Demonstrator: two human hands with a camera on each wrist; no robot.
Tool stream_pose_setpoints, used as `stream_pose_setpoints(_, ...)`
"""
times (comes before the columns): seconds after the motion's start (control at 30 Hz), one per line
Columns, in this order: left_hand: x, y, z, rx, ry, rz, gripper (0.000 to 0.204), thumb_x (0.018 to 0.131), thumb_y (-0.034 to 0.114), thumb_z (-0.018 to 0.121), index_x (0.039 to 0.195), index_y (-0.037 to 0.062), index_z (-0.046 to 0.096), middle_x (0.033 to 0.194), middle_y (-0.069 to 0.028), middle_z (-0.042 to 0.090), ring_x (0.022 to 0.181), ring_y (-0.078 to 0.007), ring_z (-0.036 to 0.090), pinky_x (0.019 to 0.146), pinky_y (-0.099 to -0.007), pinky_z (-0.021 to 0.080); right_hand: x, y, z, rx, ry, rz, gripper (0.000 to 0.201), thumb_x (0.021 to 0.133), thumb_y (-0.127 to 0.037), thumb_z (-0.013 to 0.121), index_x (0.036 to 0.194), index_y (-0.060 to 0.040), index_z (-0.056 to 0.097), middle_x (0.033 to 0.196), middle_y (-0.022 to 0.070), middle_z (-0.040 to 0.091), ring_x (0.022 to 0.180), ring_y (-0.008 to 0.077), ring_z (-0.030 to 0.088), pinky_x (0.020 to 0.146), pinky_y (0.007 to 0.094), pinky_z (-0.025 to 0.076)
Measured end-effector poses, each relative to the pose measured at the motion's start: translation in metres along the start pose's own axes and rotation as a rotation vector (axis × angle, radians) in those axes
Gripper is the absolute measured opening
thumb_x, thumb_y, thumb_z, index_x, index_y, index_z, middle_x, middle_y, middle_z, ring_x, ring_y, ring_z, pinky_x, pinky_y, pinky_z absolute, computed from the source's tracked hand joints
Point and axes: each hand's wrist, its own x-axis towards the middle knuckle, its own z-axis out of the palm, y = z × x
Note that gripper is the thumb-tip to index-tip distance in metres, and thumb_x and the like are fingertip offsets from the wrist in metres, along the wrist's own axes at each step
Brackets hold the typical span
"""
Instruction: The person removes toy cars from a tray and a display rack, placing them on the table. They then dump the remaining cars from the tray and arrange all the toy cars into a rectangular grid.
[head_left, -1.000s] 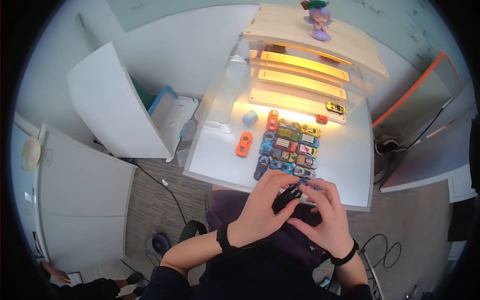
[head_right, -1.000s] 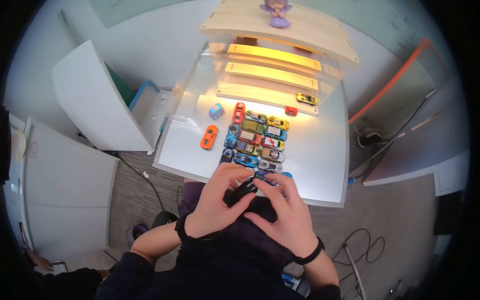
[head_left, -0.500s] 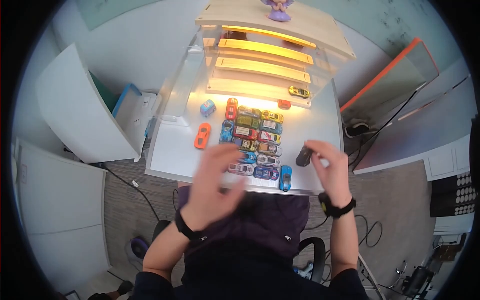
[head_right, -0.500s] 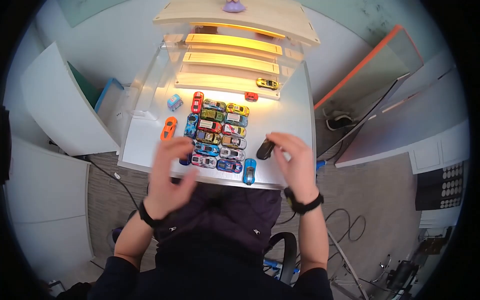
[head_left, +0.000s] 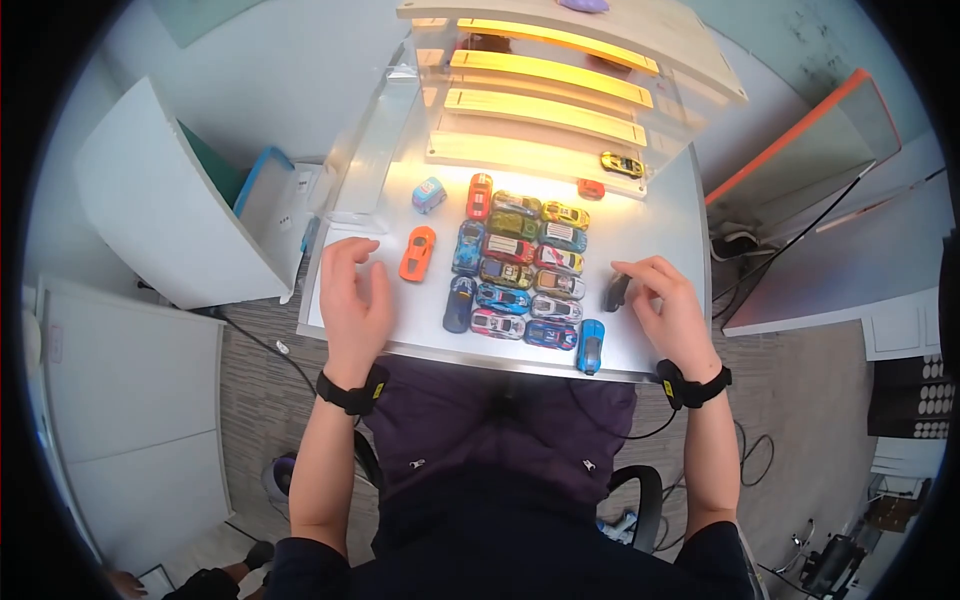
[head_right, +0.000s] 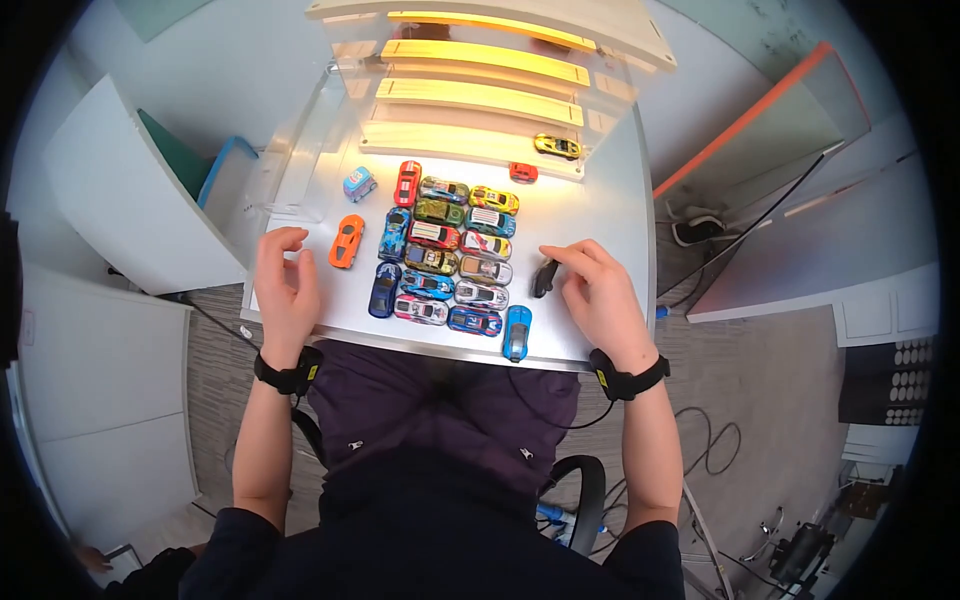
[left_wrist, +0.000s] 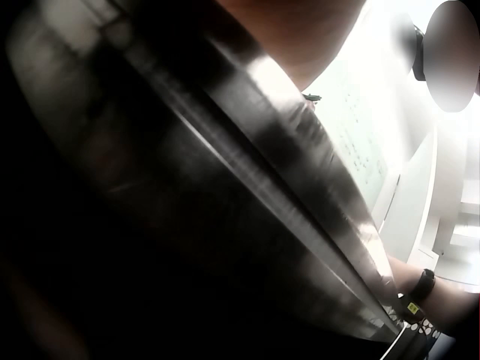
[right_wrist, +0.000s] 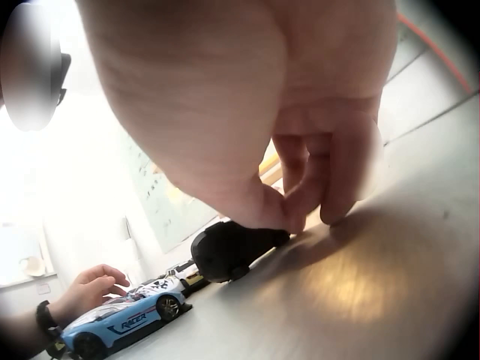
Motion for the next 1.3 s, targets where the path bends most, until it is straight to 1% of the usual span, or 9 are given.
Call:
stream_pose_setpoints(0.17, -0.001, 0.003, -0.001, 0.013, -0.015, -0.029, 0.022, 0.096, -0.002, 0.065, 0.118, 0.0022, 0.068, 0.122, -0.0146, 0.067, 0.105, -0.0302, 0.066, 0.088, -0.0397, 0.053, -0.009, 0.006, -0.010, 0.110, -0.055, 0.076, 0.041, 0.092, 0.006, 0.071, 0.132, -0.0034, 0.076, 0.121, 0.0106, 0.072, 0.094, 0.0183, 0.069, 0.084, 0.0296, 0.057)
stream_pose_setpoints(0.37, -0.002, 0.002, 0.000, 0.043, -0.025, -0.023, 0.020, 0.096, -0.002, 0.065, 0.116, 0.0009, 0.068, 0.122, -0.0169, 0.067, 0.111, -0.0351, 0.068, 0.095, -0.0419, 0.054, -0.013, -0.011, -0.017, -0.103, -0.054, 0.044, 0.052, 0.087, -0.009, 0.086, 0.137, -0.0019, 0.073, 0.130, 0.0110, 0.069, 0.098, 0.0244, 0.071, 0.091, 0.0356, 0.059)
stream_pose_setpoints(0.5, -0.002, 0.002, 0.000, 0.043, -0.034, -0.038, 0.020, 0.096, -0.002, 0.065, 0.116, 0.0007, 0.068, 0.121, -0.0170, 0.067, 0.111, -0.0352, 0.068, 0.095, -0.0421, 0.055, -0.013, -0.003, -0.019, -0.091, -0.096, -0.006, 0.059, 0.084, -0.007, 0.088, 0.140, -0.0031, 0.071, 0.130, 0.0114, 0.069, 0.097, 0.0243, 0.070, 0.092, 0.0363, 0.060)
stream_pose_setpoints(0.6, -0.003, -0.001, 0.002, 0.077, -0.009, 0.013, 0.022, 0.098, -0.002, 0.064, 0.118, 0.0042, 0.069, 0.123, -0.0112, 0.069, 0.103, -0.0238, 0.066, 0.081, -0.0344, 0.050, -0.008, -0.003, -0.019, -0.073, -0.105, 0.007, 0.059, 0.082, -0.006, 0.089, 0.138, -0.0035, 0.071, 0.127, 0.0113, 0.070, 0.095, 0.0248, 0.070, 0.091, 0.0371, 0.060)
stream_pose_setpoints(0.7, -0.001, 0.005, -0.001, 0.049, -0.035, -0.054, 0.020, 0.096, -0.001, 0.064, 0.116, 0.0007, 0.068, 0.121, -0.0170, 0.067, 0.110, -0.0359, 0.067, 0.095, -0.0428, 0.055, -0.001, -0.011, -0.015, -0.049, -0.093, 0.026, 0.054, 0.081, -0.006, 0.090, 0.131, -0.0034, 0.070, 0.123, 0.0112, 0.071, 0.093, 0.0254, 0.071, 0.088, 0.0372, 0.061)
stream_pose_setpoints(0.9, -0.002, 0.004, -0.001, 0.087, -0.035, -0.036, 0.021, 0.096, 0.000, 0.064, 0.116, 0.0010, 0.068, 0.120, -0.0174, 0.067, 0.113, -0.0380, 0.066, 0.096, -0.0445, 0.054, 0.007, -0.015, 0.000, -0.044, -0.074, -0.014, 0.041, 0.083, -0.010, 0.091, 0.116, -0.0052, 0.067, 0.113, 0.0114, 0.070, 0.087, 0.0251, 0.072, 0.084, 0.0371, 0.061)
stream_pose_setpoints(1.0, -0.002, 0.003, -0.002, 0.072, -0.035, -0.035, 0.021, 0.096, 0.000, 0.065, 0.117, 0.0011, 0.068, 0.121, -0.0175, 0.067, 0.113, -0.0381, 0.066, 0.095, -0.0446, 0.054, 0.011, -0.017, 0.004, -0.055, -0.076, -0.009, 0.040, 0.083, -0.009, 0.090, 0.115, -0.0047, 0.067, 0.113, 0.0112, 0.070, 0.087, 0.0242, 0.072, 0.083, 0.0368, 0.061)
stream_pose_setpoints(1.1, -0.002, 0.001, -0.001, 0.093, -0.006, 0.043, 0.022, 0.097, -0.003, 0.062, 0.117, 0.0018, 0.068, 0.121, -0.0126, 0.067, 0.104, -0.0274, 0.066, 0.083, -0.0359, 0.051, 0.013, -0.019, 0.008, -0.054, -0.078, 0.012, 0.038, 0.082, -0.007, 0.090, 0.113, -0.0041, 0.067, 0.115, 0.0111, 0.071, 0.086, 0.0240, 0.072, 0.082, 0.0367, 0.061)
stream_pose_setpoints(1.3, -0.002, 0.001, 0.000, 0.096, -0.004, 0.041, 0.022, 0.097, -0.003, 0.062, 0.117, 0.0012, 0.069, 0.121, -0.0133, 0.067, 0.107, -0.0290, 0.067, 0.085, -0.0361, 0.052, 0.015, -0.023, 0.012, -0.045, -0.066, -0.031, 0.037, 0.082, -0.006, 0.089, 0.112, -0.0034, 0.068, 0.124, 0.0132, 0.071, 0.085, 0.0243, 0.071, 0.082, 0.0362, 0.062)
